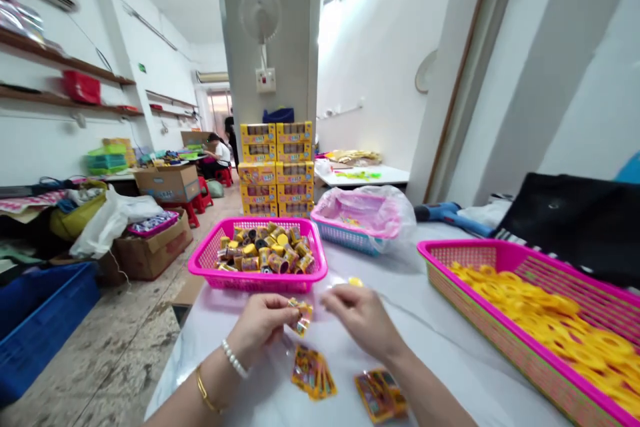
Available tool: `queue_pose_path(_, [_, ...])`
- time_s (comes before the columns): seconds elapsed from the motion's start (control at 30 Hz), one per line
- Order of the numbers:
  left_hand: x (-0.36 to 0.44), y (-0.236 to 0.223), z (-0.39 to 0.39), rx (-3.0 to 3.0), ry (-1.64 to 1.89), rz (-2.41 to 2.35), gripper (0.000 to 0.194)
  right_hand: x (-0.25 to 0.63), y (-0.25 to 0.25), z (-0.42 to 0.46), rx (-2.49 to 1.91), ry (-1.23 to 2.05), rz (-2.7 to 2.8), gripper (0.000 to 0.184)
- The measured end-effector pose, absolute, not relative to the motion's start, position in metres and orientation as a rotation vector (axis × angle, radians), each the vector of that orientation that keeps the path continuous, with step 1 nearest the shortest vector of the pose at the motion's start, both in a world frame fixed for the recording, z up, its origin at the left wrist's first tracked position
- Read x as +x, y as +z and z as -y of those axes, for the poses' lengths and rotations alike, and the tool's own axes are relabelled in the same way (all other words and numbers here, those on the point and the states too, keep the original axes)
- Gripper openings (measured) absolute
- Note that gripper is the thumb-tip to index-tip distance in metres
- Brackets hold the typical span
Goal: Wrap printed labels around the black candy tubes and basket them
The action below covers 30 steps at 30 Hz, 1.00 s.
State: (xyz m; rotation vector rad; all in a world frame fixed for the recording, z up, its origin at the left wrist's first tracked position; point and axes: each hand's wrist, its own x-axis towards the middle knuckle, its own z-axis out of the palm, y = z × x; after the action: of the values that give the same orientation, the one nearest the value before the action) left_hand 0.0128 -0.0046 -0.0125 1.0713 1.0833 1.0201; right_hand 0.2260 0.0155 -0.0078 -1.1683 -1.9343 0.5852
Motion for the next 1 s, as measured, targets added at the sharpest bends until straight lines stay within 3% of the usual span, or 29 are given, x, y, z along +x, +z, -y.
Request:
queue_pose_path(0.17, [0.009, -0.014, 0.0, 0.91, 1.026, -1.0, 0.06, 0.274, -0.018, -0.06, -1.566, -0.046, 1.804, 0.034])
queue_pose_path(0.37, [0.001, -0.01, 0.003, 0.972, 1.001, -0.938, 0.059, 0.269, -0.031, -0.054, -1.871, 0.066, 2.013, 0.039])
queue_pose_path(0.47, [-0.001, -0.012, 0.003, 0.997, 0.934, -1.008, 0.047, 0.262, -0.03, -0.048, -1.809, 0.06, 2.046, 0.056])
queue_pose_path(0.53, [-0.001, -0.013, 0.003, 0.967, 0.931, -1.03, 0.041, 0.259, -0.03, -0.047, -1.703, 0.147, 2.057, 0.058])
queue_pose_path(0.77, [0.0, -0.006, 0.002, 0.731, 1.009, -0.922, 0.016, 0.249, -0.029, -0.043, -1.535, 0.518, 1.91, 0.021])
queue_pose_path(0.83, [-0.001, -0.003, 0.001, 0.648, 1.004, -0.904, 0.006, 0.241, -0.024, -0.036, -1.274, 0.94, 1.741, 0.026])
queue_pose_path(0.9, [-0.002, 0.0, 0.001, 0.554, 0.994, -0.873, 0.009, 0.23, -0.018, -0.027, -0.947, 1.323, 1.469, 0.034])
queue_pose_path(1.0, [-0.001, 0.004, 0.002, 0.459, 1.001, -0.83, 0.015, 0.212, -0.012, -0.013, -0.74, 1.446, 1.285, 0.039])
